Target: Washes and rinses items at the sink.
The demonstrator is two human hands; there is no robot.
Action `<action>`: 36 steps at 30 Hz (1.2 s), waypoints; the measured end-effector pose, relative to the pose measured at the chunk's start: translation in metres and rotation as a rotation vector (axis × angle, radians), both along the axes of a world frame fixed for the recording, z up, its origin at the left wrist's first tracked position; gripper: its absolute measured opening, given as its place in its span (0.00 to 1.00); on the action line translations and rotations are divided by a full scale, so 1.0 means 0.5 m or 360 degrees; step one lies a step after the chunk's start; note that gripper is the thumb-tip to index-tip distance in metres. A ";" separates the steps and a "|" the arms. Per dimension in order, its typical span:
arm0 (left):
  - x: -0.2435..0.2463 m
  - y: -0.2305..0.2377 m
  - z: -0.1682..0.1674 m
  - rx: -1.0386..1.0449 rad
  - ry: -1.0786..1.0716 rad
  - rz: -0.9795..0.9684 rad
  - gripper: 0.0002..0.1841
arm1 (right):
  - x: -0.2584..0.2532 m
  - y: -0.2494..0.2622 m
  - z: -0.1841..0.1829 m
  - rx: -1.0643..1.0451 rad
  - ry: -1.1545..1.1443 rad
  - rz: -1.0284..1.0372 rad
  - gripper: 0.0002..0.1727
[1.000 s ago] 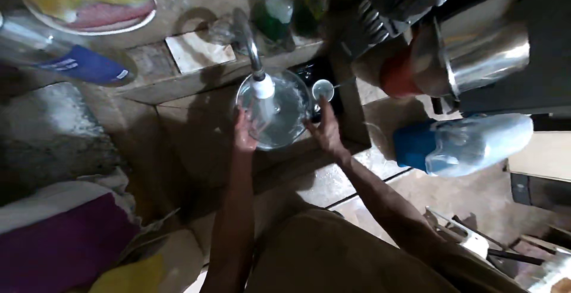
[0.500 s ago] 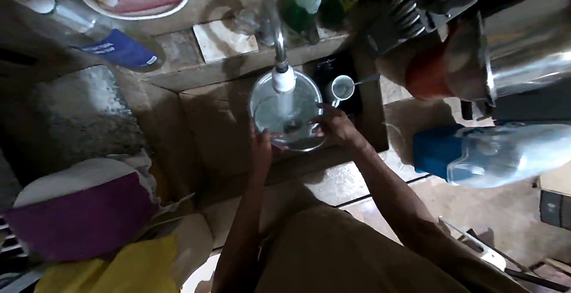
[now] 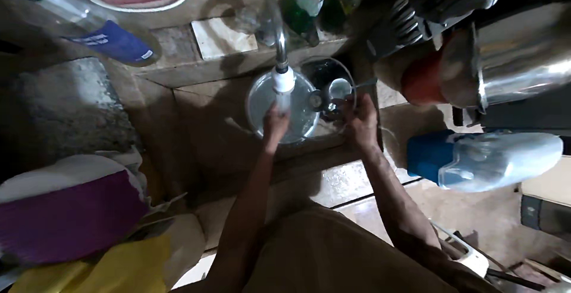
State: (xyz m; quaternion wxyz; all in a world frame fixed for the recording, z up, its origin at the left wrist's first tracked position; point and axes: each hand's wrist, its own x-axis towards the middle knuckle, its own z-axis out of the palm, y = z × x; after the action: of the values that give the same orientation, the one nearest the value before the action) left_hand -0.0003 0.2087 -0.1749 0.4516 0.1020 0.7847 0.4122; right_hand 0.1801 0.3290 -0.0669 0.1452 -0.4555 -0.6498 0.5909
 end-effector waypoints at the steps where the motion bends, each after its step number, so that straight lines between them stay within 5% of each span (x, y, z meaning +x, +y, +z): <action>1: 0.022 0.005 0.009 -0.0001 -0.0081 -0.0038 0.28 | 0.030 -0.001 0.019 0.0167 -0.0113 0.0020 0.20; 5: 0.055 -0.008 0.043 0.0568 -0.1066 0.0251 0.39 | 0.098 -0.018 0.036 0.1067 -0.0425 0.0203 0.13; 8: 0.043 -0.024 0.060 0.0964 -0.1534 0.0516 0.44 | 0.110 -0.042 0.010 0.1441 -0.0099 0.0569 0.12; 12: 0.009 -0.059 0.063 0.0915 -0.1332 0.1055 0.14 | 0.070 -0.062 -0.077 0.1434 0.0211 0.0858 0.12; 16: -0.037 -0.104 0.046 0.0873 -0.1295 0.1312 0.13 | 0.003 -0.079 -0.105 0.1327 0.0186 0.0859 0.12; 25: -0.082 -0.104 0.035 0.1079 -0.1347 0.1221 0.16 | -0.078 -0.039 -0.104 0.1180 0.0298 0.0640 0.11; 29: -0.070 -0.106 0.003 0.0964 -0.1278 0.1102 0.17 | -0.010 -0.068 -0.101 0.0839 0.0246 0.0540 0.17; 33: -0.072 -0.095 -0.024 0.0656 -0.0969 0.0973 0.20 | -0.020 -0.057 -0.143 -0.0314 0.0704 -0.0067 0.37; 36: -0.074 -0.070 -0.021 0.0300 -0.0427 0.0791 0.20 | -0.073 -0.044 -0.118 -0.0921 0.0717 -0.0217 0.29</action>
State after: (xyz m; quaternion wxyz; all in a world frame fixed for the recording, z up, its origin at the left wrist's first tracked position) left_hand -0.0373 0.1739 -0.1852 0.4251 -0.1070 0.6772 0.5910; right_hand 0.1437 0.3068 -0.1260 0.1890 -0.3785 -0.3759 0.8245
